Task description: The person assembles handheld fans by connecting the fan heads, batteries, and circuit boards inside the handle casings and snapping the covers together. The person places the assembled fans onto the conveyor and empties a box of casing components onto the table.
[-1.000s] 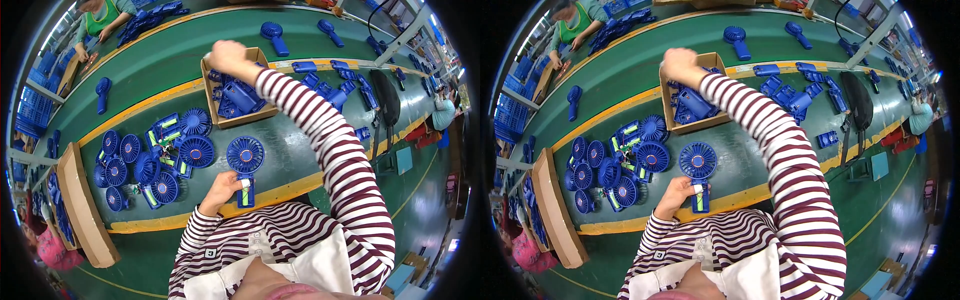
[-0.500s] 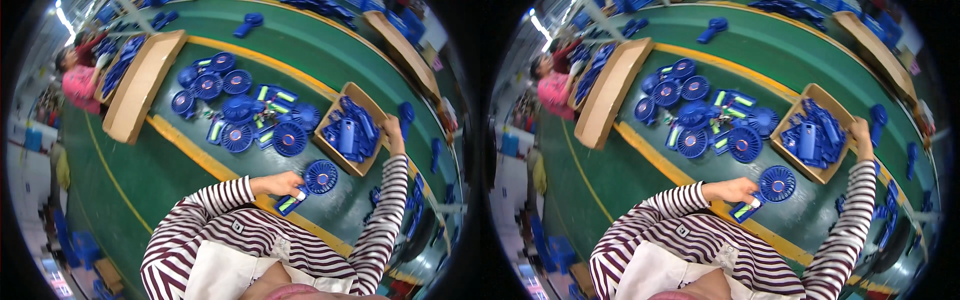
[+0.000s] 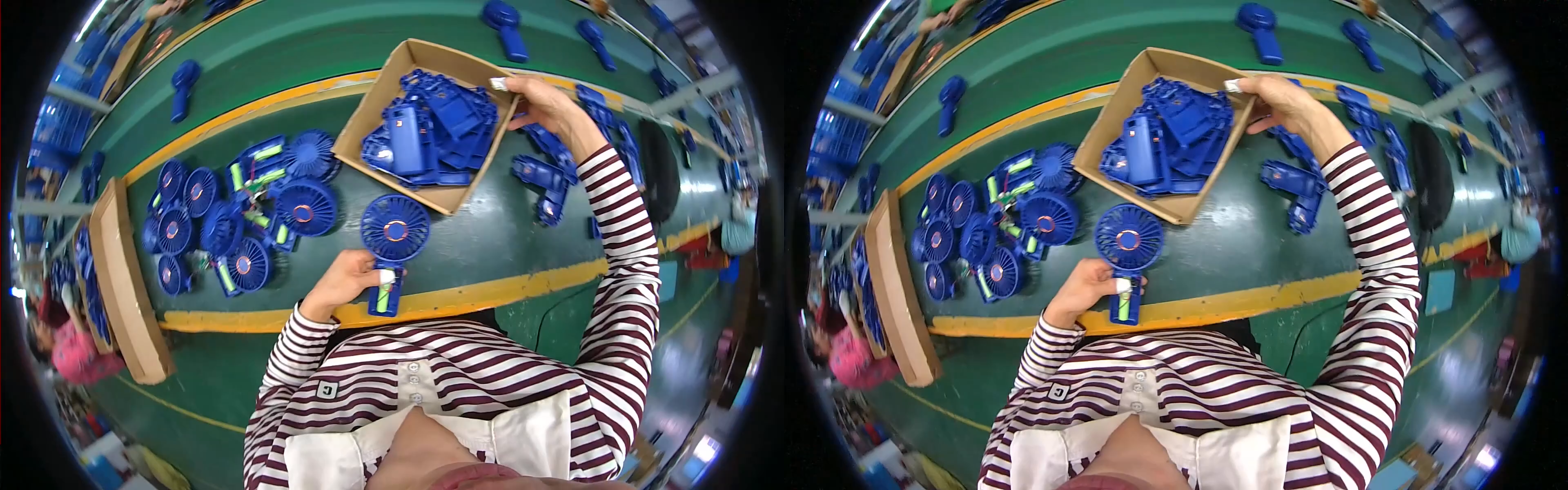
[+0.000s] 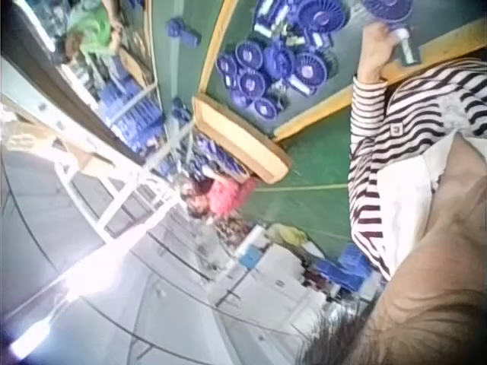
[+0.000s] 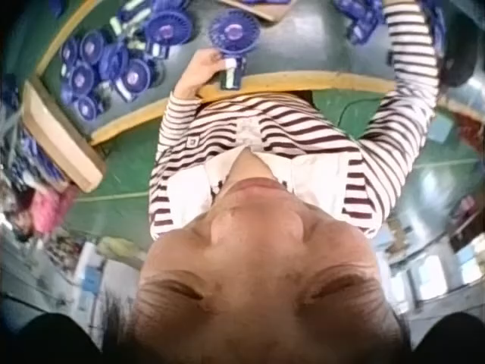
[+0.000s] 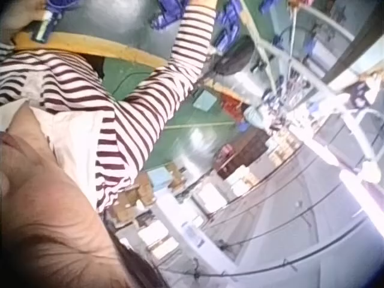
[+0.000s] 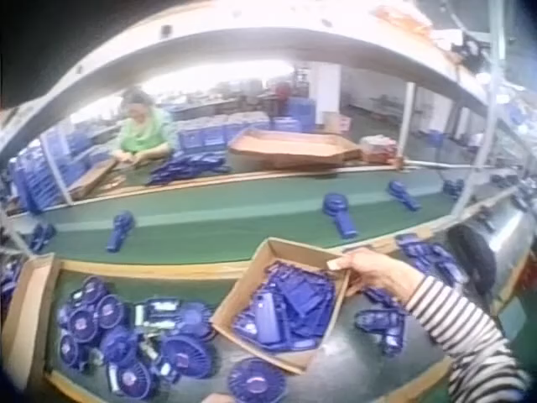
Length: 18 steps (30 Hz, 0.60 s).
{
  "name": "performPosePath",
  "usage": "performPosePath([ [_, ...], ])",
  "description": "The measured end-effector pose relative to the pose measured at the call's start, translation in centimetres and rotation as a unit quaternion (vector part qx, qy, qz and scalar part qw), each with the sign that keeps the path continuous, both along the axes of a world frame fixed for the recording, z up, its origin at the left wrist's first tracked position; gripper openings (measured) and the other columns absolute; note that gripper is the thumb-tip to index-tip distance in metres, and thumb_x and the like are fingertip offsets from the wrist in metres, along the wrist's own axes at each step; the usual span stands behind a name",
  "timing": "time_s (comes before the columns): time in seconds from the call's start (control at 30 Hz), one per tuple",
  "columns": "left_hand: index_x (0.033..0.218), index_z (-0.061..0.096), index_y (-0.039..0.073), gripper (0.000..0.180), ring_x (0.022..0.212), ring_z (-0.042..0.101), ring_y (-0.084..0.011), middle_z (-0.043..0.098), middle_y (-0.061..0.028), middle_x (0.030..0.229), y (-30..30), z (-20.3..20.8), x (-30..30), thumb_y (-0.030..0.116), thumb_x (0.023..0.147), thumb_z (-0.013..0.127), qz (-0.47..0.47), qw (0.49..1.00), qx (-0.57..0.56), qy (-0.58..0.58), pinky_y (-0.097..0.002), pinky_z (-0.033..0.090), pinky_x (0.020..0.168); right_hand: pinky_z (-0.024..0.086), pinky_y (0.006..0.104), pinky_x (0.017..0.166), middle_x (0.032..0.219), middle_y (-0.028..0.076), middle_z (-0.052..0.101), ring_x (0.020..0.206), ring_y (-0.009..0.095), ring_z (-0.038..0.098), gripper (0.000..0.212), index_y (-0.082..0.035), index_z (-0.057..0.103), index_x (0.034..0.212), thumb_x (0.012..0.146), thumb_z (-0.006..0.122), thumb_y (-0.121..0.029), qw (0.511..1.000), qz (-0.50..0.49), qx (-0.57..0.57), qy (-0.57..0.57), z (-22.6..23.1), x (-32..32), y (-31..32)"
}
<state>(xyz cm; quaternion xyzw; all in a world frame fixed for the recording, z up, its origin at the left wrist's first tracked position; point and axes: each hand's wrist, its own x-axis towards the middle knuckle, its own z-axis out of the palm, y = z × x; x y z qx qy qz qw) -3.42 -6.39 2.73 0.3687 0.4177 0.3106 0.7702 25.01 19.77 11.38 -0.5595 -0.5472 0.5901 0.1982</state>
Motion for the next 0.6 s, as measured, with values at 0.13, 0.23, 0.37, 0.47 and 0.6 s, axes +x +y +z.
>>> performPosePath([
  [0.13, 0.103, 0.057, -0.006, 0.024, 0.083, 0.061, -0.016, 0.064, -0.0104, 0.094, 0.1, 0.3, 0.8, 0.002, 0.081, 0.059, -0.006, 1.0, 0.015, 0.019, -0.0288, 0.049, 0.077, 0.051, 0.0414, 0.07, 0.091, 0.009, 0.059, 0.078, 0.022, 0.058, 0.044, -0.007, 0.055, 0.104, 0.075, 0.063, -0.039, 0.991, -0.09, -0.031, 0.089, -0.6, 3.4, -4.9],
  [0.23, 0.104, 0.055, -0.006, 0.025, 0.083, 0.062, -0.0195, 0.063, -0.0125, 0.095, -0.2, 0.3, 1.0, 0.001, 0.081, 0.057, -0.022, 0.998, 0.021, 0.051, -0.0318, 0.051, 0.075, 0.049, 0.0494, 0.077, 0.098, 0.009, 0.058, 0.088, 0.027, 0.059, 0.035, -0.008, 0.053, 0.106, 0.079, 0.06, -0.029, 0.962, -0.166, -0.036, 0.211, -2.6, 4.4, -8.0],
  [0.37, 0.103, 0.054, -0.01, 0.024, 0.083, 0.063, -0.0248, 0.062, -0.0176, 0.097, -1.4, 0.6, 1.1, 0.0, 0.081, 0.054, 0.032, 0.998, -0.006, 0.047, -0.035, 0.052, 0.074, 0.05, 0.0465, 0.077, 0.094, 0.009, 0.059, 0.084, 0.025, 0.06, 0.031, -0.007, 0.049, 0.105, 0.079, 0.059, -0.021, 0.929, -0.215, -0.061, 0.294, -4.4, 5.0, -10.9],
  [0.47, 0.102, 0.054, -0.01, 0.023, 0.083, 0.063, -0.0247, 0.063, -0.0182, 0.096, -1.2, 0.2, 1.3, -0.001, 0.081, 0.055, 0.03, 0.999, 0.0, 0.044, -0.0353, 0.052, 0.075, 0.048, 0.0484, 0.075, 0.093, 0.009, 0.058, 0.086, 0.025, 0.058, 0.033, -0.006, 0.051, 0.106, 0.077, 0.06, -0.018, 0.903, -0.254, -0.004, 0.346, -4.0, 7.4, -12.4],
  [0.6, 0.101, 0.054, -0.009, 0.022, 0.081, 0.064, -0.0246, 0.063, -0.0187, 0.095, -0.7, 0.2, 1.4, 0.0, 0.081, 0.055, 0.023, 0.999, -0.008, 0.037, -0.0353, 0.053, 0.074, 0.049, 0.0488, 0.075, 0.093, 0.008, 0.058, 0.086, 0.025, 0.058, 0.027, -0.008, 0.054, 0.097, 0.076, 0.063, -0.02, 0.888, -0.296, 0.072, 0.345, -0.7, 14.0, -13.8],
])
